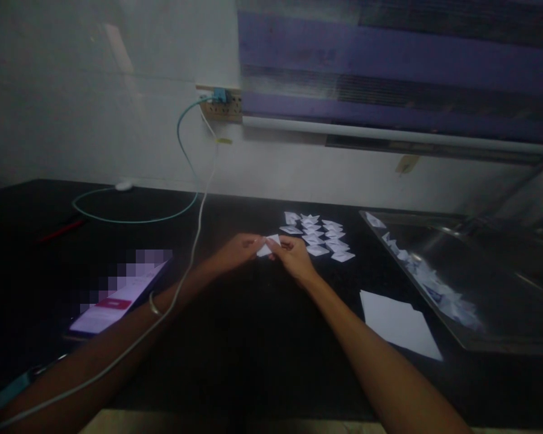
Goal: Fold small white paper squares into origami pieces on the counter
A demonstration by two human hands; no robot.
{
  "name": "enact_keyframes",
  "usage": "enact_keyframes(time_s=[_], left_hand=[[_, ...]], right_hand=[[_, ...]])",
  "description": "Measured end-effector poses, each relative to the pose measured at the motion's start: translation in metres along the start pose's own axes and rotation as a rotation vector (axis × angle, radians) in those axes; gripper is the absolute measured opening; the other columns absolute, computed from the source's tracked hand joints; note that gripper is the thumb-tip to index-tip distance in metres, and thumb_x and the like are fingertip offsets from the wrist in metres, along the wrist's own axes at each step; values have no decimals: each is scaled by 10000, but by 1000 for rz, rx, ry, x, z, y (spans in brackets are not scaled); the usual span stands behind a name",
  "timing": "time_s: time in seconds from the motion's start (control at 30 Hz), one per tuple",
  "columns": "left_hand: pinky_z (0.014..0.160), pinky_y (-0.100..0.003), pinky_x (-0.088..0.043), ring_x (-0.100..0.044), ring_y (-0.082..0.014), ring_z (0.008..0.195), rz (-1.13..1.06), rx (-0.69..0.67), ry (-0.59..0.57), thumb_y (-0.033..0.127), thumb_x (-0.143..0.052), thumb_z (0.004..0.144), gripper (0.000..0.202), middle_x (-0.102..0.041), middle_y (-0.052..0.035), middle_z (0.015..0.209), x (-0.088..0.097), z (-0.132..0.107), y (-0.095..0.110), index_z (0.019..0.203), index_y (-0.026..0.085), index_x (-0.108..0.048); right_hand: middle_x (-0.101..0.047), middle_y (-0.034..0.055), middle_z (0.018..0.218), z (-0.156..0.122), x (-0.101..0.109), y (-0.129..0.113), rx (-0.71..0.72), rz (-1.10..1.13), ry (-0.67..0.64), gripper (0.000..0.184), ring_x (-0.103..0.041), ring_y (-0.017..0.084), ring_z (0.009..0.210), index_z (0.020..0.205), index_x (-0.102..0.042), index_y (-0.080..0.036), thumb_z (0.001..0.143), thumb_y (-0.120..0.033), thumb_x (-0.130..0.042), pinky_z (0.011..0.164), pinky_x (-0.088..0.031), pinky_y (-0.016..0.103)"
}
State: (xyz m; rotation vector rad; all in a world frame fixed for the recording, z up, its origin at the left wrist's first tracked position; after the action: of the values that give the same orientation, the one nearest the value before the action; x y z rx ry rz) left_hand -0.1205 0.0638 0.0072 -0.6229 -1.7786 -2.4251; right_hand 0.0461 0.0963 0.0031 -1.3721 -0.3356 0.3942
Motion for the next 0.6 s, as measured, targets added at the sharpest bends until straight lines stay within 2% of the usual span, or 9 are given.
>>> enact_keyframes(time_s=[0.13,0.17,0.27,0.43,0.6], left_hand=[[478,-244,-250,-298,-85,438,-32,88,-93,770,-207,938,765,-376,38,470,0,-2,0,616,164,-546],[468,-248,-241,-276,-82,423,-26,96,-115,788,-194,926,778,-357,40,452,0,-2,0,577,172,-516],[487,-238,-270,-315,-79,451,4,54,-81,765,-291,933,730,-396,37,501,1,-3,1,618,162,-555],[489,-242,-270,-365,-92,489,56,25,-39,763,-321,923,710,-423,26,542,-2,-3,4,650,159,-574],[506,-248,-277,-375,-102,516,64,2,-44,739,-317,938,683,-429,22,564,-4,-4,5,677,163,-576]], right_hand=[[-713,28,738,1,3,3,15,-68,-9,369,-578,148,620,792,-762,-203,747,-569,-773,627,-460,292],[-709,26,727,1,4,3,14,-79,-14,373,-575,145,613,790,-762,-199,749,-570,-771,623,-457,290],[-694,18,705,2,4,5,-3,-75,-12,373,-564,138,608,816,-766,-195,732,-557,-789,614,-451,284],[-644,19,715,3,2,5,-14,33,5,378,-544,140,617,700,-712,-197,746,-568,-770,593,-455,288],[-594,5,668,4,3,6,50,-70,0,393,-521,153,615,687,-687,-209,790,-588,-721,579,-421,292]])
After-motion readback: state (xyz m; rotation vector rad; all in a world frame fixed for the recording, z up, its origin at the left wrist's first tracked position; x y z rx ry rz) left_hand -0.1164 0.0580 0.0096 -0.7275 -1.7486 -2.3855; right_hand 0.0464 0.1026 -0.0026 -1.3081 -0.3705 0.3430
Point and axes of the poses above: each hand's wrist, its own z-axis towards the middle knuckle, its own x-axis out of the back of the hand, y = z × x, the point moved 2 cm from there along z, towards the middle knuckle
